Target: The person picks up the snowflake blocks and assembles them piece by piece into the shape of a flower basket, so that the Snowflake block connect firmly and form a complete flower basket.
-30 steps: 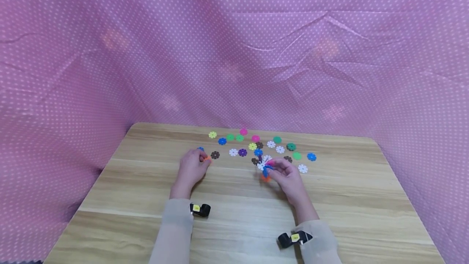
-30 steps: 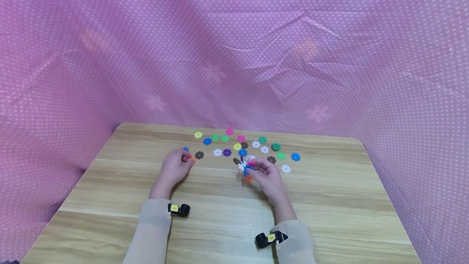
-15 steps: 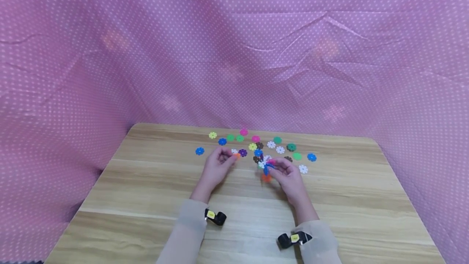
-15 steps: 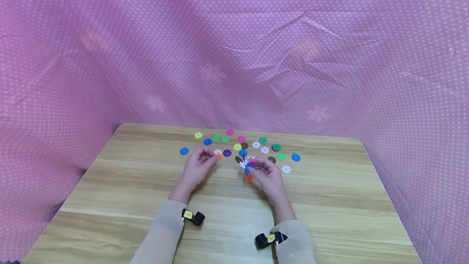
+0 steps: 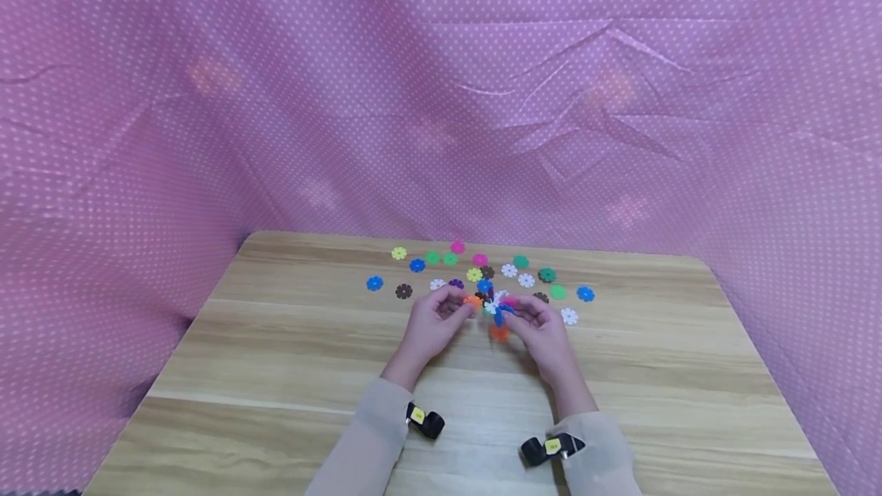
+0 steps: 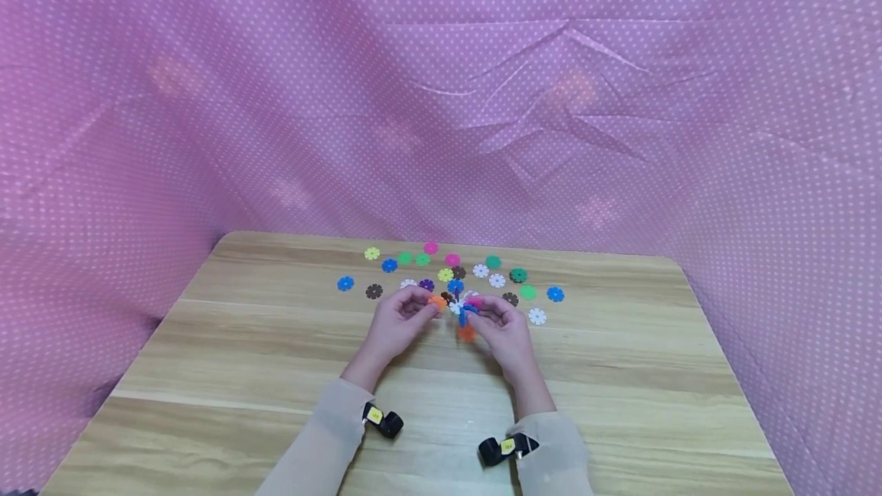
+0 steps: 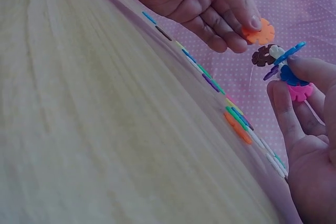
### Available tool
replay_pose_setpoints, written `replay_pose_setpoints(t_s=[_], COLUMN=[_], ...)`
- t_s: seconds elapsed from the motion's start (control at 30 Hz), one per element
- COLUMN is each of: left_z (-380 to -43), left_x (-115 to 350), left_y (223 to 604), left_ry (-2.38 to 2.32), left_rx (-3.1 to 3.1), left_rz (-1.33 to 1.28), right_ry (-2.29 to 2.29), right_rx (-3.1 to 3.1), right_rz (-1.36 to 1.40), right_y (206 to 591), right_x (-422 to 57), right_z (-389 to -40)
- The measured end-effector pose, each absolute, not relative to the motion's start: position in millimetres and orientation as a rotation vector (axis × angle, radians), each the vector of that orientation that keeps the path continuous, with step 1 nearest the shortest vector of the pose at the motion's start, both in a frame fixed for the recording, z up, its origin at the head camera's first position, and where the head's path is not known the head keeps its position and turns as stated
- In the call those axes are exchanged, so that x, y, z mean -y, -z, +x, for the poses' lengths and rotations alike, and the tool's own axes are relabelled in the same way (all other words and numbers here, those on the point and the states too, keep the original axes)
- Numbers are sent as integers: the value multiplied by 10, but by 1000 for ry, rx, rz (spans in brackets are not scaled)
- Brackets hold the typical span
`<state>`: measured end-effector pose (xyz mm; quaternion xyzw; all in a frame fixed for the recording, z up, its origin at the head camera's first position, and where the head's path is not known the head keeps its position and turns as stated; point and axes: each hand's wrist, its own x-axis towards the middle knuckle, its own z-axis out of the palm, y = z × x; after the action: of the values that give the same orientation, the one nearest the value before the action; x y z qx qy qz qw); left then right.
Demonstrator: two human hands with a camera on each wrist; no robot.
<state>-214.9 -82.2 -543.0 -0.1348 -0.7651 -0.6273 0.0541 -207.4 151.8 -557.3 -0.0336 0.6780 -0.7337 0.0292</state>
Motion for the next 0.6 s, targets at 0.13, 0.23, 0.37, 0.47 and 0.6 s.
replay_pose_setpoints(t_s=[0.13,0.23,0.37,0.47,0.6], left_z=[-2146,-2147,-2145,-2139,-2132], left_x=[820,816,812,815,819], left_y=[5426,5432,5438,5441,5444], left_ry=[1901,1890,1871,1868,1864], left_rx=[2331,2345,2363,2364,2370], left_rz=[-410,-424,-444,-447,-441], right_ry=[2281,2287,2248,2224,2219], right_rx=[-2065,-2055,-2093,-2118,-2126], right_rz=[-111,-108,-88,-101,-129], right_y=[5564,5557,5557,5563,5562], right_x=[-1509,-1497,-1483,-1477,-1473], right_z=[-2079,-2080,-2072,-2067,-2056])
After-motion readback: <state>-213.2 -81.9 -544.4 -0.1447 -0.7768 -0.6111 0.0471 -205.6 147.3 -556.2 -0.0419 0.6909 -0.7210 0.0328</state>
